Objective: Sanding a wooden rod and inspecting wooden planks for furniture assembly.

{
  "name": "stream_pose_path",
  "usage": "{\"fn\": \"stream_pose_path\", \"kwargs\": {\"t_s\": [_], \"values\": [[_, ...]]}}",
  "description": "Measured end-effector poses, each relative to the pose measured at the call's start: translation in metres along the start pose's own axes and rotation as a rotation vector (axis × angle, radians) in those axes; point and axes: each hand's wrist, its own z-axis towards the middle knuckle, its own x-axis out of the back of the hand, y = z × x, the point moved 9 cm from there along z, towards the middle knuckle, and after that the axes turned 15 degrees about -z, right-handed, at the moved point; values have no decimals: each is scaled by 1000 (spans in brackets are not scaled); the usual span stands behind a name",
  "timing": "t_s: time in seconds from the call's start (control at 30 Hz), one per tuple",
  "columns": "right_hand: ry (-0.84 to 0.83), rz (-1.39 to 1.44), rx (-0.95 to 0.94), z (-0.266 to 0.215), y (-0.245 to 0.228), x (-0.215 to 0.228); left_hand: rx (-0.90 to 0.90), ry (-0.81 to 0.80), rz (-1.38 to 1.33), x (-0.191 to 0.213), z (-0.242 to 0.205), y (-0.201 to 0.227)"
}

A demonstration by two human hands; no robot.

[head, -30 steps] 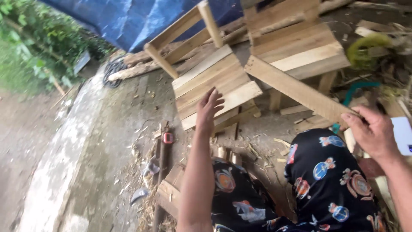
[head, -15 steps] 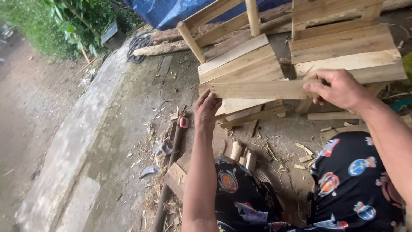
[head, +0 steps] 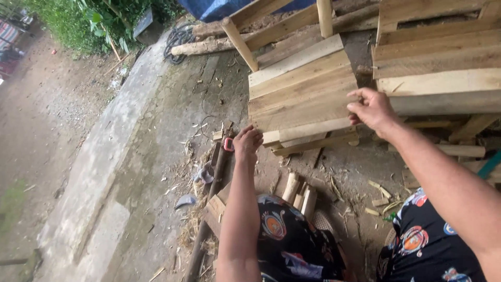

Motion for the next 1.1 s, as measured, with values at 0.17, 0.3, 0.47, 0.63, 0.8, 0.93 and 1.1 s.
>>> {"fn": "stream_pose_path", "kwargs": {"t_s": [0.17, 0.3, 0.47, 0.63, 0.8, 0.93, 1.1], "values": [[-7, -66, -59, -2, 0, -1, 51, 48, 70, 14, 19, -23], [6, -179, -38, 18, 25, 6, 46, 30, 86, 3, 12, -18], [84, -430, 5, 36, 37, 17, 32, 12, 62, -2, 16, -19], [113, -592, -5, 41, 45, 29, 83, -15, 109, -14, -2, -20], [132, -767, -67, 46, 66, 40, 108, -49, 178, -26, -13, -26], [72, -805, -136, 41, 65, 38, 105, -59, 229, -31, -15, -26], [55, -863, -123, 62, 103, 38, 118, -65, 278, -31, -8, -37]]}}
